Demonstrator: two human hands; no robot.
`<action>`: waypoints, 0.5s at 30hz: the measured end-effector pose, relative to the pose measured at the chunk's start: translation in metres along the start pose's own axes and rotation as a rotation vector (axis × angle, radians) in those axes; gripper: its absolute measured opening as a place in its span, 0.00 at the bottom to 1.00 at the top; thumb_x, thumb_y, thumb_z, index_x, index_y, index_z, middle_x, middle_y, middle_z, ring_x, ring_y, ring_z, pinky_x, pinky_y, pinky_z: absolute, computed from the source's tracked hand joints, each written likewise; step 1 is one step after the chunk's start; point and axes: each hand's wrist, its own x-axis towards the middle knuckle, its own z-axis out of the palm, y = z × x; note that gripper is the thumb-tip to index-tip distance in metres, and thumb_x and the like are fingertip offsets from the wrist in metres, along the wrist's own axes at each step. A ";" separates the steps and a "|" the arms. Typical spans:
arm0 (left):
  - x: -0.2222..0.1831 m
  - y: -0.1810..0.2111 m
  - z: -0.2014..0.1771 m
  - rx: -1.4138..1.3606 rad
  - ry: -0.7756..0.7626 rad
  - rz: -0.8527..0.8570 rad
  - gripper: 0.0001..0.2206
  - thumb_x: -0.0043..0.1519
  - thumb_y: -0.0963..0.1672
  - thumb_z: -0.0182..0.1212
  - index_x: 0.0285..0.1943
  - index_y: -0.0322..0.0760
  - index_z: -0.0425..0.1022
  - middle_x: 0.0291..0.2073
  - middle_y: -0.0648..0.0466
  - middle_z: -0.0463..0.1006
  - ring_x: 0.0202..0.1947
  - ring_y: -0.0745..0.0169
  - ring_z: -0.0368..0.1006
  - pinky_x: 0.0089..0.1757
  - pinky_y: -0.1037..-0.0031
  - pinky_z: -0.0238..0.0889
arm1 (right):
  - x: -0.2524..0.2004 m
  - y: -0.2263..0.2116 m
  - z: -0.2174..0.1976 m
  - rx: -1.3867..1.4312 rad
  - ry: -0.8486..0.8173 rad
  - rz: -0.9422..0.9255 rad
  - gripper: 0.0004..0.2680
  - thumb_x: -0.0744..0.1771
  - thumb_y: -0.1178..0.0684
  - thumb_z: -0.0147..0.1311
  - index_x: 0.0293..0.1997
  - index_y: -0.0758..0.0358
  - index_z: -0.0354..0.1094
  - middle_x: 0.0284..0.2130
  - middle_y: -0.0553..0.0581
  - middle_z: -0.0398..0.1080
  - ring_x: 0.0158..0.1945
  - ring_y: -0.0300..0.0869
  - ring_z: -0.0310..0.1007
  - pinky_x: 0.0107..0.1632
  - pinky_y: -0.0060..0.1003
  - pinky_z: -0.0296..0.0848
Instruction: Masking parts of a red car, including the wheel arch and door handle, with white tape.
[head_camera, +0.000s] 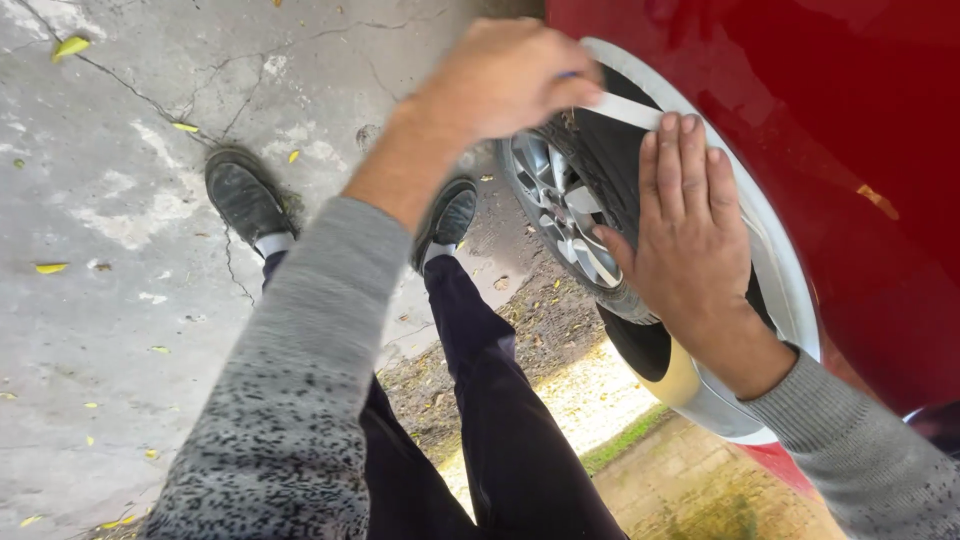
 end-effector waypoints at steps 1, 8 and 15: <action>-0.007 -0.009 -0.008 -0.002 0.007 0.001 0.14 0.64 0.53 0.59 0.42 0.44 0.86 0.35 0.57 0.86 0.33 0.59 0.81 0.41 0.56 0.70 | 0.000 0.000 -0.002 -0.008 0.001 -0.002 0.34 0.71 0.24 0.29 0.76 0.69 0.52 0.75 0.65 0.50 0.79 0.52 0.41 0.77 0.46 0.36; 0.000 -0.058 0.001 -0.038 -0.193 -0.387 0.13 0.65 0.54 0.59 0.44 0.52 0.85 0.31 0.59 0.85 0.30 0.62 0.79 0.41 0.62 0.70 | 0.007 -0.004 -0.012 -0.012 -0.058 -0.051 0.34 0.68 0.23 0.34 0.74 0.64 0.57 0.73 0.63 0.53 0.77 0.50 0.45 0.74 0.48 0.42; 0.016 -0.085 0.042 -0.133 -0.013 -0.248 0.13 0.59 0.53 0.65 0.42 0.46 0.87 0.32 0.56 0.85 0.32 0.59 0.80 0.37 0.65 0.71 | 0.023 -0.014 -0.003 0.009 -0.041 -0.063 0.32 0.70 0.26 0.38 0.75 0.63 0.59 0.73 0.65 0.54 0.77 0.52 0.48 0.75 0.48 0.43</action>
